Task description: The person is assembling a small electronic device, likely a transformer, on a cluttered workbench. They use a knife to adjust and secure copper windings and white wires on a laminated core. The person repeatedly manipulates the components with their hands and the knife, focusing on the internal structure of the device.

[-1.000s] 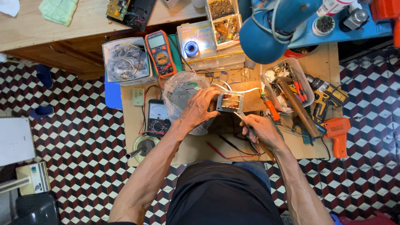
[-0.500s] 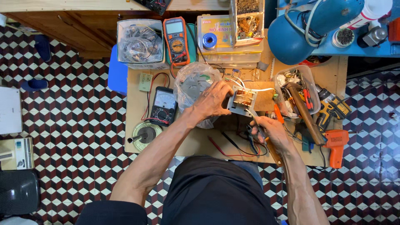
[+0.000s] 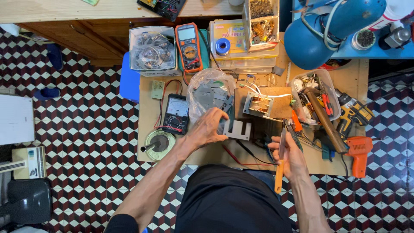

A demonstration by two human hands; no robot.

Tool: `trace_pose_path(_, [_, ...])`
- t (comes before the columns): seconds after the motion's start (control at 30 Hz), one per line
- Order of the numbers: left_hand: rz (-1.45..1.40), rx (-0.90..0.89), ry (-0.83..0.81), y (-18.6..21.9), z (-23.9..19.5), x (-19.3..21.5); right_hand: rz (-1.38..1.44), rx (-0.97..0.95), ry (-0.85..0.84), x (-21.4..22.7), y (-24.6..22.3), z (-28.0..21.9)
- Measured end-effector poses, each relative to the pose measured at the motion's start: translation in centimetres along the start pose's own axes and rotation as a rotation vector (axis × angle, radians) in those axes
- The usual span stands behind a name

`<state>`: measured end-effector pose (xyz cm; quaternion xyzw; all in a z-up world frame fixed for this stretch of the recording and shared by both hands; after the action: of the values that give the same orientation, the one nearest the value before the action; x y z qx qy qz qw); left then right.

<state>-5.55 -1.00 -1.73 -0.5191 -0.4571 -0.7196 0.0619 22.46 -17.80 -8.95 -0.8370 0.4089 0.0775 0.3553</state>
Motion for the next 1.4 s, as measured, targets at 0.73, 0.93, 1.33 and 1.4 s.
trace_pose_path(0.73, [0.075,-0.055,0.156,2.6,5.3,-1.2,-0.557,0.184,0.078,-4.6,0.6,-4.6])
trace_pose_path(0.93, [0.172,-0.186,0.099,2.1,8.6,-2.2,-0.589,0.16,0.099,-5.1,-0.2,-4.8])
trace_pose_path(1.33, [0.06,0.486,0.447,7.3,5.4,-4.2,-0.497,0.136,-0.006,-3.7,-4.3,-4.5])
trace_pose_path(1.4, [0.046,0.596,0.468,8.2,4.9,-5.4,-0.508,0.158,-0.018,-3.6,-5.4,-3.6])
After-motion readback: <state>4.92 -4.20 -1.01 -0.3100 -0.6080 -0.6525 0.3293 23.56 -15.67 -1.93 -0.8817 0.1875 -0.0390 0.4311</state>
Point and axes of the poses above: each hand's wrist, its own z-axis towards the middle knuckle, its own x-axis out of the back of the hand, y = z × x, the point moved 4 cm from there along z, towards the middle knuckle, and after that the axes turned 10 degrees about z, right-handed, at the moved point
